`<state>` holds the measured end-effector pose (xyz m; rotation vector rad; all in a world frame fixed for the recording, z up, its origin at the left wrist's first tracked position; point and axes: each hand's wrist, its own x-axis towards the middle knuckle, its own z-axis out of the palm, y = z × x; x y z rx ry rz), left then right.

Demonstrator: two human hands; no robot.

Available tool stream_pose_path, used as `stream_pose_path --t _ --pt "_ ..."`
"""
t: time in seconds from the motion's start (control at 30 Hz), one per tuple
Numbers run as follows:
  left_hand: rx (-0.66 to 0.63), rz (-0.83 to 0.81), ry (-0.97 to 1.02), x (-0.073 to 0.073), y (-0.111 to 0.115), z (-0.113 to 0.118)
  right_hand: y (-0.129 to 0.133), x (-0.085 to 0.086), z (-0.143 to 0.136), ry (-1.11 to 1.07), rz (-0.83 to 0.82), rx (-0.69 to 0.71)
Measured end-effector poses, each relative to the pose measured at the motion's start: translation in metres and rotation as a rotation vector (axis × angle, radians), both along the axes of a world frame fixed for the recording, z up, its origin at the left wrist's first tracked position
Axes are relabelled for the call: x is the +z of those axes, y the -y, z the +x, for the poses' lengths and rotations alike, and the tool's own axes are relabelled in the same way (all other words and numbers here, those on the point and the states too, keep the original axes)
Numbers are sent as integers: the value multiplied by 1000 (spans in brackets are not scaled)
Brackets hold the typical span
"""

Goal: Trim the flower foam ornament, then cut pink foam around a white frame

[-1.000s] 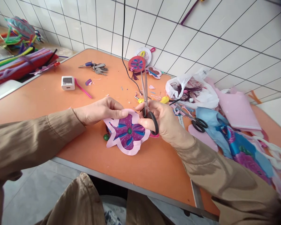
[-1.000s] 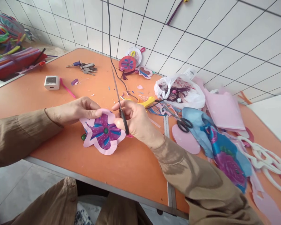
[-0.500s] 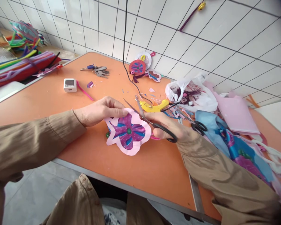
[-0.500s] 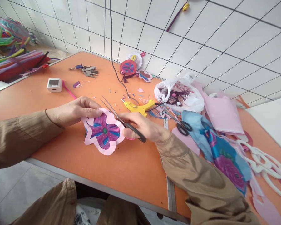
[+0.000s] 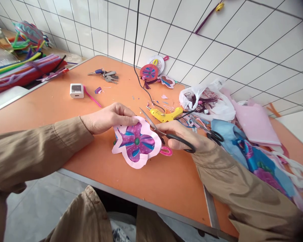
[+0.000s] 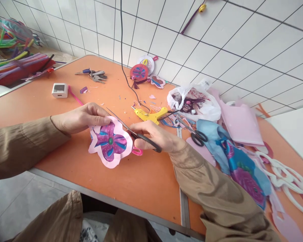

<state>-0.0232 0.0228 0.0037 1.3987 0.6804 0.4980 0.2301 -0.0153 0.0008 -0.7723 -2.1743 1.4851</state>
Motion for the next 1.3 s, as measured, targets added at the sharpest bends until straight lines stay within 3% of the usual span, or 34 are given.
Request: stream_pose_path --t 0.1,0.37,0.67,0.87,1.3 --pt "-10 9 -18 0 0 0 -7 2 4 -4 -72 88" --pt "-11 -6 -11 -2 0 -1 -7 -4 4 -33 -123 63" --pt "-6 -22 2 -2 -1 0 10 1 -6 27 -122 -212" --pt "-12 -18 18 -4 -1 0 2 3 0 -23 -162 -36" --pt "-2 -7 66 -9 -4 0 -2 4 0 49 -96 -60"
